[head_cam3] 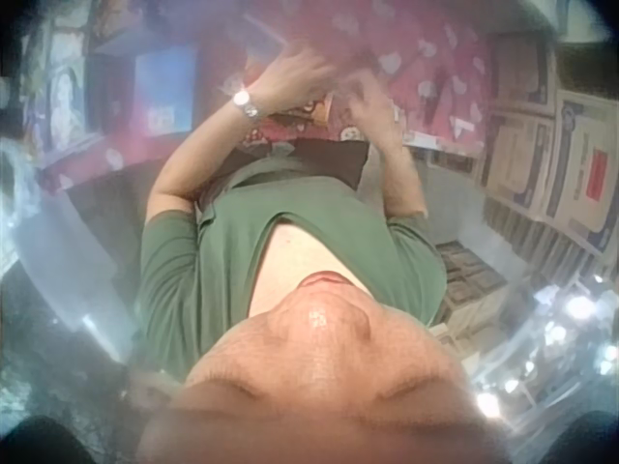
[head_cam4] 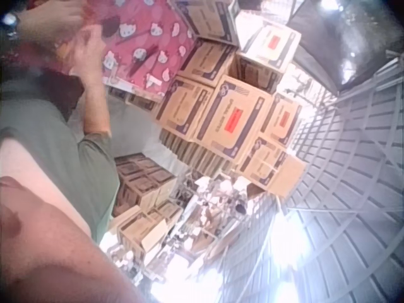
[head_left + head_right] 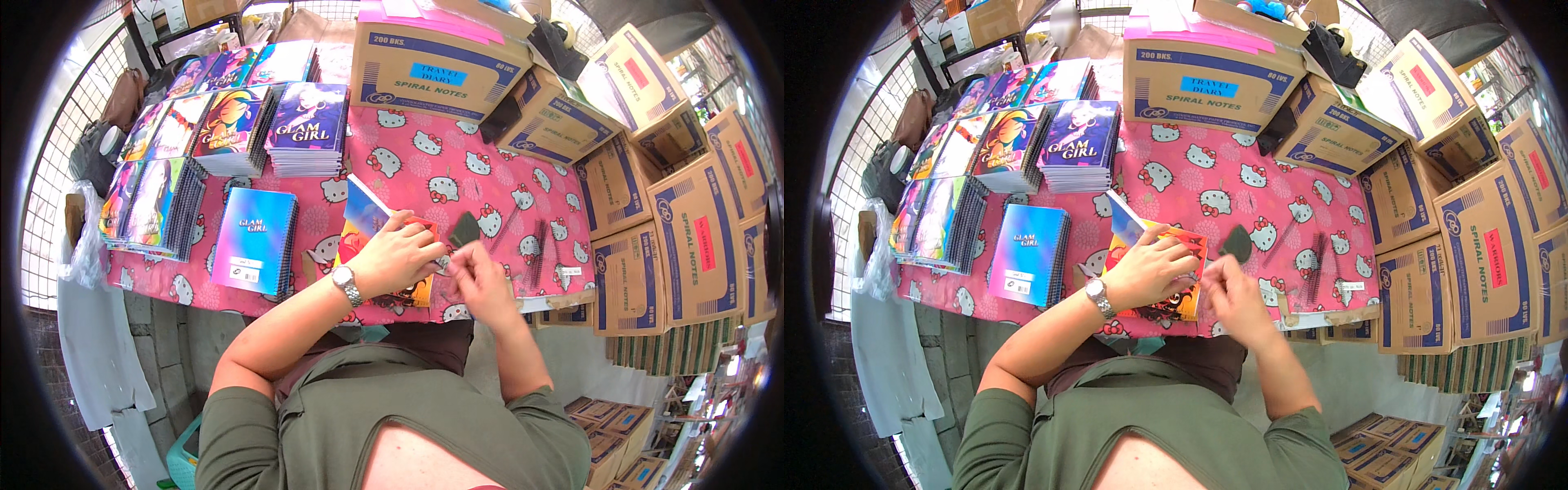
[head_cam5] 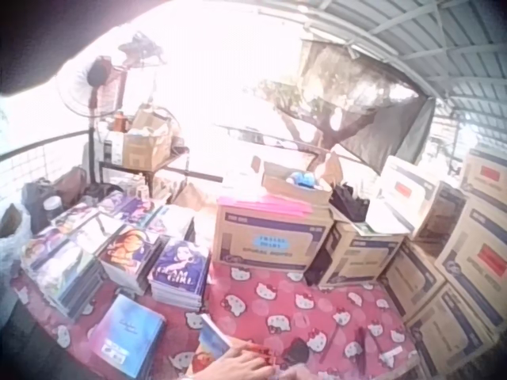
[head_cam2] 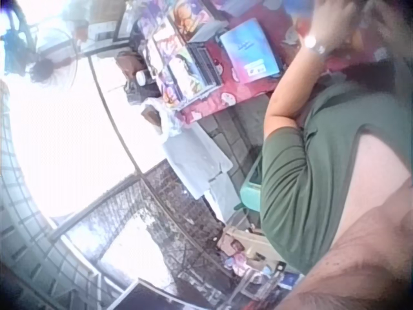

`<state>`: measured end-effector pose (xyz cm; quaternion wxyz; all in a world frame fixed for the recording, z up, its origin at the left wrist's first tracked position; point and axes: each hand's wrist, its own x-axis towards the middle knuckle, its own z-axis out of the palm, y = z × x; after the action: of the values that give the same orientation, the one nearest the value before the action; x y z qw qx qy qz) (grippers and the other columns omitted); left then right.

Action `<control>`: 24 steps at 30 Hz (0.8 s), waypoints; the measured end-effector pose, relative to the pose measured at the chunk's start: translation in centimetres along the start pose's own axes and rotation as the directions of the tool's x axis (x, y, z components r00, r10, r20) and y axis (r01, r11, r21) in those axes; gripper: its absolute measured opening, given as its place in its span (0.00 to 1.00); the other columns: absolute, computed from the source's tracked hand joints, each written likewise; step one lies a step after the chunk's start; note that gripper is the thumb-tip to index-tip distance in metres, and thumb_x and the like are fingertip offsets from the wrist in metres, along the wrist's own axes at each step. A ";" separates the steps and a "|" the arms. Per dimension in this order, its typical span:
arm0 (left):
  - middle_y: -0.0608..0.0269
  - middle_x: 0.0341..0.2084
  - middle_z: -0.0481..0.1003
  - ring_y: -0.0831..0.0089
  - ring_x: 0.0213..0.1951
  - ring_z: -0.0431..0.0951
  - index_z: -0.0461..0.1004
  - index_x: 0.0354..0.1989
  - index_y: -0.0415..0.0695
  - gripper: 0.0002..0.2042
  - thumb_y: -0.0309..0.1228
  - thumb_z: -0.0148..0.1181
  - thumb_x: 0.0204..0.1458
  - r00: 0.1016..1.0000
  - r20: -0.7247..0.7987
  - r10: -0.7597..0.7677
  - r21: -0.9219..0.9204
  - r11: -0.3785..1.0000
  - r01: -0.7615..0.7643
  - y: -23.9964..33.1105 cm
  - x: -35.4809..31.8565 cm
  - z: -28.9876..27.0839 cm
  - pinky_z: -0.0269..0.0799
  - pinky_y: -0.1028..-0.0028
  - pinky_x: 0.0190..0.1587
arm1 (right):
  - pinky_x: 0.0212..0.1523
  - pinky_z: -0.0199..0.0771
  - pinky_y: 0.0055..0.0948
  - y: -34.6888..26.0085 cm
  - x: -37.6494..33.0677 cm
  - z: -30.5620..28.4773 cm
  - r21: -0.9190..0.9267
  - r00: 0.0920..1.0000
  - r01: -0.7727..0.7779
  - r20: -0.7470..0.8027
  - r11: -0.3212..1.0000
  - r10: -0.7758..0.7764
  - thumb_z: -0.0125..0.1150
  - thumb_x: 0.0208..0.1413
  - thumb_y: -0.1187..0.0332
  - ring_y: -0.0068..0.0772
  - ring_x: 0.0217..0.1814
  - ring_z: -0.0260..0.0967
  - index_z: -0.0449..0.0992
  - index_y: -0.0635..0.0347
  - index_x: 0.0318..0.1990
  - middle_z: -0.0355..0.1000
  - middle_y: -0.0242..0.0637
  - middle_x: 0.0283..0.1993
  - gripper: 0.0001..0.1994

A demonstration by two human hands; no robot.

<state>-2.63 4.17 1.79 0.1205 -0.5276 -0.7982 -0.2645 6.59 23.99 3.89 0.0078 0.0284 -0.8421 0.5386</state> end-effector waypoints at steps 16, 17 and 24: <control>0.73 0.45 0.74 0.61 0.69 0.61 0.78 0.34 0.58 0.13 0.45 0.71 0.42 0.989 -0.011 -0.148 0.066 0.987 0.148 -2.0 -2.8 -0.4 0.19 0.21 0.64 | 0.67 0.59 0.38 2.7 5.3 -2.6 0.443 0.820 -0.057 0.532 0.895 -0.211 0.72 0.42 0.51 0.38 0.65 0.64 0.78 0.61 0.55 0.65 0.40 0.62 0.32; 0.73 0.44 0.74 0.61 0.68 0.62 0.78 0.33 0.58 0.13 0.45 0.72 0.42 0.996 0.007 -0.084 0.035 0.996 0.084 -2.1 -2.4 -0.4 0.19 0.21 0.64 | 0.67 0.59 0.38 2.7 5.2 -2.7 0.485 0.826 -0.084 0.523 0.871 -0.212 0.72 0.42 0.52 0.37 0.65 0.64 0.78 0.60 0.55 0.65 0.40 0.60 0.32; 0.71 0.41 0.73 0.67 0.64 0.67 0.77 0.33 0.56 0.14 0.43 0.72 0.40 0.992 0.125 0.015 -0.018 1.000 -0.013 -1.8 -0.3 0.8 0.20 0.22 0.66 | 0.58 0.63 0.31 3.4 4.0 -4.0 0.074 0.828 -0.129 0.557 0.989 0.066 0.69 0.42 0.53 0.32 0.57 0.64 0.75 0.60 0.53 0.64 0.35 0.53 0.30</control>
<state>-4.11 3.87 0.43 0.0676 -0.5497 -0.7982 -0.2370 2.31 28.91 2.67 -0.2647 0.1401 -0.7783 0.5518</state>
